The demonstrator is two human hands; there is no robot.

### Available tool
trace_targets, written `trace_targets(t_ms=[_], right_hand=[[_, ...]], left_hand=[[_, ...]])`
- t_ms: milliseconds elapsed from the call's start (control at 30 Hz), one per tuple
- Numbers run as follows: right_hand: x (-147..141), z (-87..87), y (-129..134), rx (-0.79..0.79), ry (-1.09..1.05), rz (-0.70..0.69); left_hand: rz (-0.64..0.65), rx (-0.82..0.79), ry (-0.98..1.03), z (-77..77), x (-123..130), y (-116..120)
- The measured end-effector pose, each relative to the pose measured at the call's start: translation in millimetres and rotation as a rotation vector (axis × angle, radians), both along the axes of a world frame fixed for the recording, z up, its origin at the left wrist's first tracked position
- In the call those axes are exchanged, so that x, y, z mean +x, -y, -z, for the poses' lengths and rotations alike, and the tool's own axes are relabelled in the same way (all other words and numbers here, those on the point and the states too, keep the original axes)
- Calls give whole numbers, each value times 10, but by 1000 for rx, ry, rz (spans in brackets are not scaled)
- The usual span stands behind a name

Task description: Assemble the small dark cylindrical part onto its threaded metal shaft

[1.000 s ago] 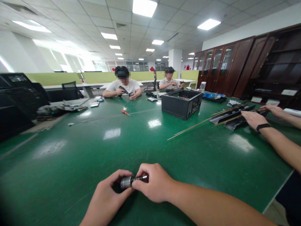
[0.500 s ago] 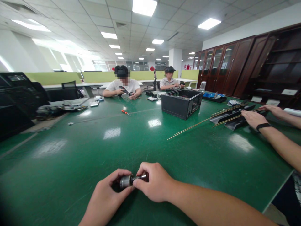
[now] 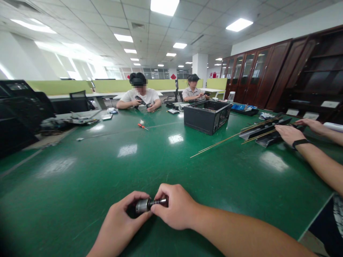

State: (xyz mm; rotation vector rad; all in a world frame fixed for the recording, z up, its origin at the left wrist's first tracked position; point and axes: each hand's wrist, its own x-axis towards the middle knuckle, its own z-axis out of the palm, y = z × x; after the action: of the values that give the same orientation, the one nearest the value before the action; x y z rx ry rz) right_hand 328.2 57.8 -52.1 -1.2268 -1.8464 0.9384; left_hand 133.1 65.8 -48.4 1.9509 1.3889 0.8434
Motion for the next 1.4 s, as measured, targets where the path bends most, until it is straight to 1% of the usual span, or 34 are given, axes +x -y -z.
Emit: trace_targets(t_ms=[267,733,1133,1400], right_hand=[[6,-17,2,9,45,-5],[3,-5,-5,9,63,-8],[5,-9,-2,4,67,-12],[-1,-15,-2,11,95,-19]], left_hand=[[34,13,-26,-23,-13,5],[30,-5,-25,1,-26,1],[28,18,-38,-8,-20,-15],[57,13,-39,-24,-29,-3]])
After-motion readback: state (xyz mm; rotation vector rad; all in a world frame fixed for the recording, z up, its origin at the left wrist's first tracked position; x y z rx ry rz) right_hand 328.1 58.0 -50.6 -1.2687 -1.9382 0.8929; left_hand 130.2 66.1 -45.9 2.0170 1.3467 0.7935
